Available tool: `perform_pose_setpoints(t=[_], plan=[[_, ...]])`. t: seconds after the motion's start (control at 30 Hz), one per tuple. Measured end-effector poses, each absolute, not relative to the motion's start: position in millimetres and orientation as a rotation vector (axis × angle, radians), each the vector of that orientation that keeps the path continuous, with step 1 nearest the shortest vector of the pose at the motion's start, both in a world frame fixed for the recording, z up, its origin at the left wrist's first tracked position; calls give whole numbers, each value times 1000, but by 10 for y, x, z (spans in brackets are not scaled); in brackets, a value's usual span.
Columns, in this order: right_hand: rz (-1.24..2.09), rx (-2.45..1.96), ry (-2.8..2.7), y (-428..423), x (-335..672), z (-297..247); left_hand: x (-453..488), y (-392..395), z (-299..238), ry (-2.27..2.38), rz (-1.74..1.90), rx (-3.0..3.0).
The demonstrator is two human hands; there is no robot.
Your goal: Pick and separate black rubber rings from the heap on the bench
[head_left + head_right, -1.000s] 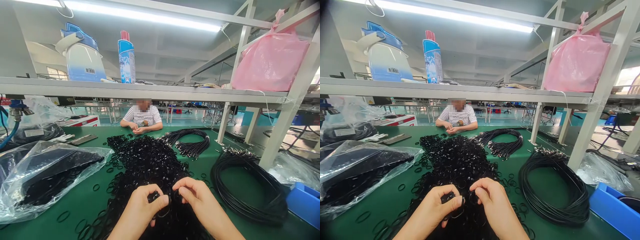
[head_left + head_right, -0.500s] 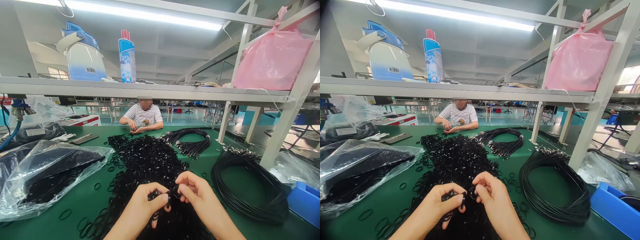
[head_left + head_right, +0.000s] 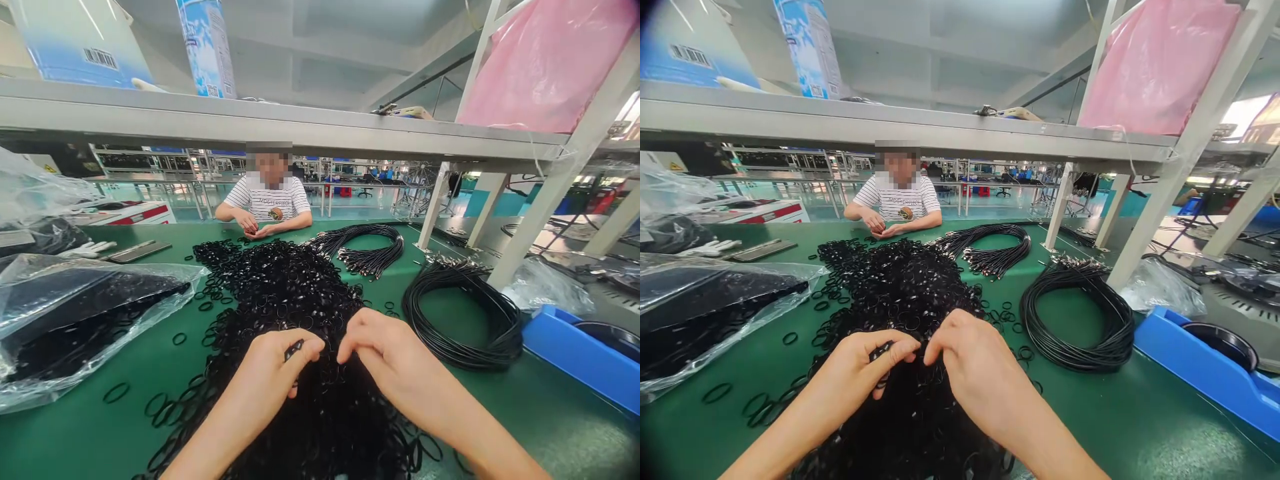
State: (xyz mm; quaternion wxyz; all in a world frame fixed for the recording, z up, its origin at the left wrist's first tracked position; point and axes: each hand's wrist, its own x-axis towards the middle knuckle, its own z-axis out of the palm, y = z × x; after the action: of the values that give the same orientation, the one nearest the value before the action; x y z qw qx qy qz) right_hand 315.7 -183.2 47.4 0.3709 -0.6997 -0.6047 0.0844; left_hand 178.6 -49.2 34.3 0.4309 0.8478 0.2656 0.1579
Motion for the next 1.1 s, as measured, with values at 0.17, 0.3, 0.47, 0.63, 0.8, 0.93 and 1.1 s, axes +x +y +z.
perform_pose_setpoints(t=[0.17, 0.3, 0.47, 0.63, 0.8, 0.93, 1.1], plan=[[352, -2075, -1753, -2079, 3040, 131, 1764, -463, 353, 717, 376, 2051], [410, -2299, -1768, -2123, 2948, -68, 1753, -492, 385, 758, 361, 2086], [134, -2242, -1795, -2143, 2925, -138, 1730, -491, 416, 716, 381, 2166], [-135, -1982, -2126, -2138, 2863, -453, 1703, -469, 416, 685, 433, 2187], [106, -1907, -1915, -2067, 2913, -416, 1702, -496, 427, 713, 422, 2146], [556, -1790, -1332, -1966, 3050, -87, 1735, -564, 479, 718, 353, 2038], [593, -1680, -1059, -1725, 3129, 112, 1773, -633, 533, 750, 294, 1940]])
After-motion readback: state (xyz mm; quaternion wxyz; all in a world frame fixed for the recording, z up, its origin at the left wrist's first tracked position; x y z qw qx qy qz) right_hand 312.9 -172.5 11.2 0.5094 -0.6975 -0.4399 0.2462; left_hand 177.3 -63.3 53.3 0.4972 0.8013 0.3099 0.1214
